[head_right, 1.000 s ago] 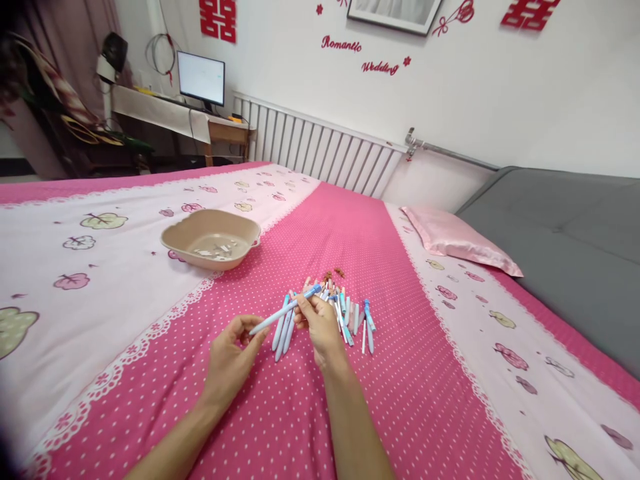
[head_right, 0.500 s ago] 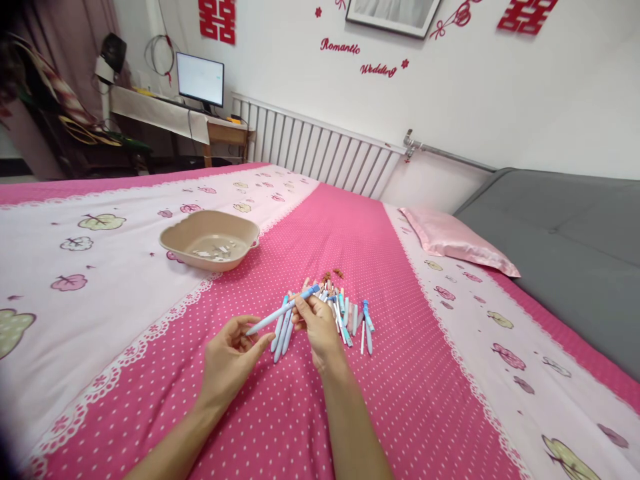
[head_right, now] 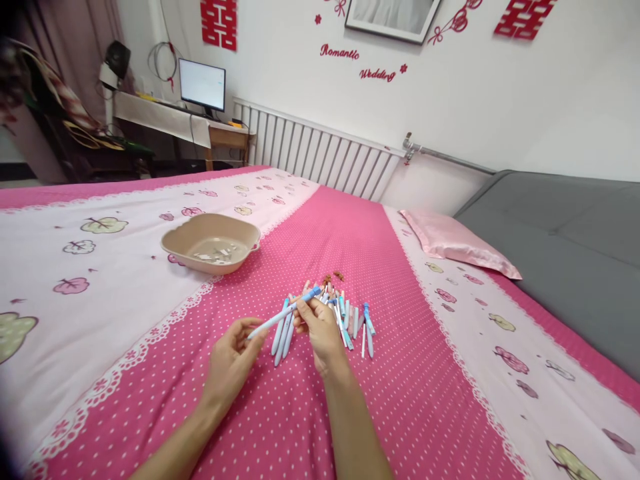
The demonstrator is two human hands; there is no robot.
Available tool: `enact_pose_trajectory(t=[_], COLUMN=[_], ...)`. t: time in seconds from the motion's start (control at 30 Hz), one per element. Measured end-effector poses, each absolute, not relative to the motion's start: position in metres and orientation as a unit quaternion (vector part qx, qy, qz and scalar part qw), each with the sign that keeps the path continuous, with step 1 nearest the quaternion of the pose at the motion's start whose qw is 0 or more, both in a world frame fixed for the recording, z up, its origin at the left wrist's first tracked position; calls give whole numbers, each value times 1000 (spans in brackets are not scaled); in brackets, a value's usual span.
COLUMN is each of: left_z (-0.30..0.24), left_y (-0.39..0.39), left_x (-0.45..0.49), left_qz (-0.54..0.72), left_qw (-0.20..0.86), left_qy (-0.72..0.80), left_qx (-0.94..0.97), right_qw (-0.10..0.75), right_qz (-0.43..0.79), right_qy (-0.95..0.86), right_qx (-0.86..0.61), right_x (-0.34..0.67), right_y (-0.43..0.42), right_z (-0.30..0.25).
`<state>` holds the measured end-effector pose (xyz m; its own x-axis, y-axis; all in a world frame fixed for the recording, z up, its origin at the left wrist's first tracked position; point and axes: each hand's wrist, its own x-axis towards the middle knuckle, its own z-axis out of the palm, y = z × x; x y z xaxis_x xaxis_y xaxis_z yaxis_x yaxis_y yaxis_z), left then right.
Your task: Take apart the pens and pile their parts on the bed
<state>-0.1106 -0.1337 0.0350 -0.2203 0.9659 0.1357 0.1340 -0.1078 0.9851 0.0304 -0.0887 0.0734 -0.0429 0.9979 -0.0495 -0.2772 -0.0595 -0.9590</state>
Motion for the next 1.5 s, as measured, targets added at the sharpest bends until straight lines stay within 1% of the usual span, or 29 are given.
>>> enact_pose_trajectory(t=[0.13,0.27,0.5,0.7,0.87,0.97,1.07,1.23,1.4,1.5], left_z=[38,38,30,37,36,34,33,37,38,36], left_y=[-135,-135,-131,-133,-133,-133,-134,-135,-135,-133], left_x=[-110,-112,-113,-111,-112,-113,-113,-112,-113,-112], left_qz=[574,548,529,584,567,556,550,545,525,521], left_qw=[340,333,419,338,304,291,304,338,352,408], left_qy=[535,545,566,548,549,558,549,527,556,548], left_qx=[519,540,474,494,533,543,551,557,539,511], right_qw=[548,546,536,537,529,542,556,550,539,535], right_qz=[580,584,599,595,584,572,571,568,558,557], right_qy=[-420,-428,-429,-427,-435,-430,-410,-408,-436,-447], right_qx=[-432,-421,-412,-419,-437,-441,-443,-457,-457,-451], right_x=[30,31,30,29,27,25,25,27,28,29], right_y=[-88,-88,-89,-91,-93,-93,-92,-93,-94,-95], right_z=[73,72,72,74,76,75,74,78,79,80])
